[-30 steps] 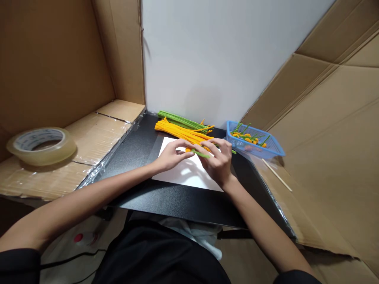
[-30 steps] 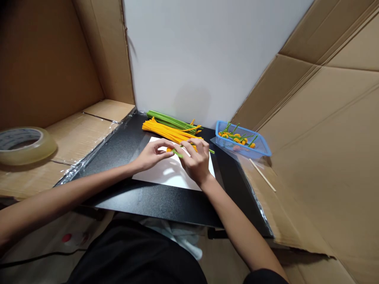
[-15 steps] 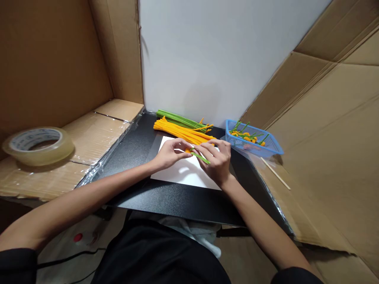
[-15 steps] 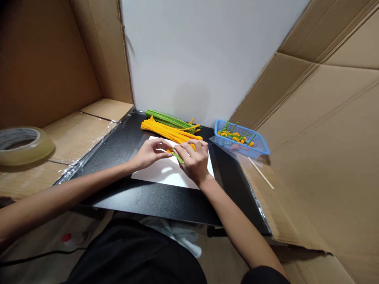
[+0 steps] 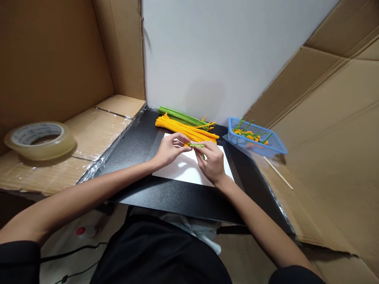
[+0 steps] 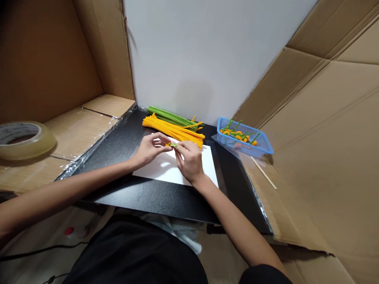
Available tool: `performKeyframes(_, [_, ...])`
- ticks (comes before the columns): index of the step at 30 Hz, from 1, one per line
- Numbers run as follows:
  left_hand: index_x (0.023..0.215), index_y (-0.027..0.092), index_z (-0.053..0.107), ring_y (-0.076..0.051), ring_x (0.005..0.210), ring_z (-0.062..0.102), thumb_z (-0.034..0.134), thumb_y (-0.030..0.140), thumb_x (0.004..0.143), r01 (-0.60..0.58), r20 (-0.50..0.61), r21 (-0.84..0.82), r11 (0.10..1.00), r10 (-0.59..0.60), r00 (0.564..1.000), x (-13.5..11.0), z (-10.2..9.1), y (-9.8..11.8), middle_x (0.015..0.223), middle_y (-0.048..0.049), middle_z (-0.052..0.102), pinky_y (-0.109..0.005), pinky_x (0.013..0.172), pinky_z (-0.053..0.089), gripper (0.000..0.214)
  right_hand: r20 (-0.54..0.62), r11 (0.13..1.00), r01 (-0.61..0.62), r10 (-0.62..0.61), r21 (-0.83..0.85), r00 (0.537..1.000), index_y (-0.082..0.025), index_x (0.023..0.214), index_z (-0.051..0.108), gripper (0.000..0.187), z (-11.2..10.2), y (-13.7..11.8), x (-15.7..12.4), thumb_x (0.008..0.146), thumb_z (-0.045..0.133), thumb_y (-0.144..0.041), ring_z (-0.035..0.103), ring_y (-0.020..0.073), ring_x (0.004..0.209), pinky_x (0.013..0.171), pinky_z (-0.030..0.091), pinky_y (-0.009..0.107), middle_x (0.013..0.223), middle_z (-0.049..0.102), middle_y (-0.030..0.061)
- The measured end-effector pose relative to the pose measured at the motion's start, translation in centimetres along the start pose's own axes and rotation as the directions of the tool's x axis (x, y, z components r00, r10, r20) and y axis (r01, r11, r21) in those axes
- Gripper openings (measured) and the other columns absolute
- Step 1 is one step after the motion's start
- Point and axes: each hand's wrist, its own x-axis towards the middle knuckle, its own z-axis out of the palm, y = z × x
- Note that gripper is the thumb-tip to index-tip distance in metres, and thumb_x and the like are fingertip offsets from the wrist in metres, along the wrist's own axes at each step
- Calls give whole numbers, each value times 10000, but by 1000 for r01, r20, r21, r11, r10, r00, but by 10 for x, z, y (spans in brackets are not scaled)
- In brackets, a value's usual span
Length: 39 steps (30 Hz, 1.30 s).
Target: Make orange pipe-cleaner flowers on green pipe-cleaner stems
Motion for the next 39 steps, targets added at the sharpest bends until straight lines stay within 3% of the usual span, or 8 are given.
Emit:
performKeyframes(8, [820, 142, 657, -176, 781, 689, 886, 353, 625, -20, 6, 10, 1000, 20, 1000, -4, 3, 0, 853, -37, 697, -321, 729, 577, 367, -27, 890, -304, 332, 341, 943, -223, 925, 801, 176, -4, -6, 2, 881, 711, -368, 733, 201, 727, 703, 569, 318, 866, 797, 58])
performKeyframes(15, [790, 144, 655, -174, 787, 693, 881, 341, 649, -64, -31, 46, 997, 66, 997, -4, 2, -3, 831, -35, 694, -306, 718, 585, 331, -91, 931, -221, 257, 290, 962, -243, 866, 794, 104, 1, -11, 2, 878, 720, -315, 704, 196, 782, 696, 553, 324, 844, 774, 44])
performKeyframes(20, [858, 127, 685, -200, 865, 722, 838, 378, 722, -39, -6, -29, 999, 39, 999, -7, 6, 2, 908, -76, 723, -336, 781, 608, 323, -96, 910, -272, 315, 314, 944, -239, 848, 784, 103, 4, -5, 0, 872, 719, -317, 688, 193, 790, 692, 567, 323, 856, 754, 48])
performKeyframes(23, [898, 124, 687, -183, 862, 722, 767, 372, 810, -50, -10, -52, 997, 49, 999, -7, 7, 4, 916, -79, 724, -307, 771, 606, 275, -11, 790, -345, 407, 507, 914, -239, 893, 787, 117, 7, -2, 0, 838, 755, -337, 708, 199, 881, 748, 589, 326, 950, 756, 52])
performKeyframes(27, [932, 149, 684, -161, 921, 694, 728, 313, 863, -199, -26, 57, 978, 201, 979, -6, 3, 4, 952, -65, 707, -264, 777, 599, 183, 203, 507, -480, 507, 716, 838, -246, 948, 779, 233, 9, -3, 3, 760, 828, -374, 729, 187, 832, 827, 601, 362, 958, 768, 25])
performKeyframes(30, [955, 169, 696, -157, 968, 671, 675, 252, 910, -417, 31, 266, 869, 424, 905, -5, -3, 7, 1010, -71, 680, -264, 783, 601, 96, 334, 248, -540, 563, 804, 756, -260, 965, 753, 288, 6, -4, 7, 739, 842, -415, 727, 171, 805, 811, 605, 355, 960, 755, -1])
performKeyframes(33, [948, 184, 706, -141, 952, 669, 611, 170, 943, -654, 210, 445, 612, 638, 741, -2, -10, 9, 1031, -71, 668, -267, 795, 595, 96, 496, 25, -604, 544, 797, 677, -264, 976, 727, 319, 1, -4, 11, 738, 838, -446, 713, 164, 821, 769, 602, 329, 961, 734, -6])
performKeyframes(39, [996, 210, 692, -172, 973, 649, 629, 179, 934, -772, 370, 575, 271, 756, 541, 4, -19, 12, 1061, -82, 656, -329, 823, 587, 94, 567, -22, -644, 499, 764, 655, -255, 968, 751, 341, 1, -5, 12, 665, 892, -325, 679, 151, 921, 928, 537, 315, 993, 745, -7])
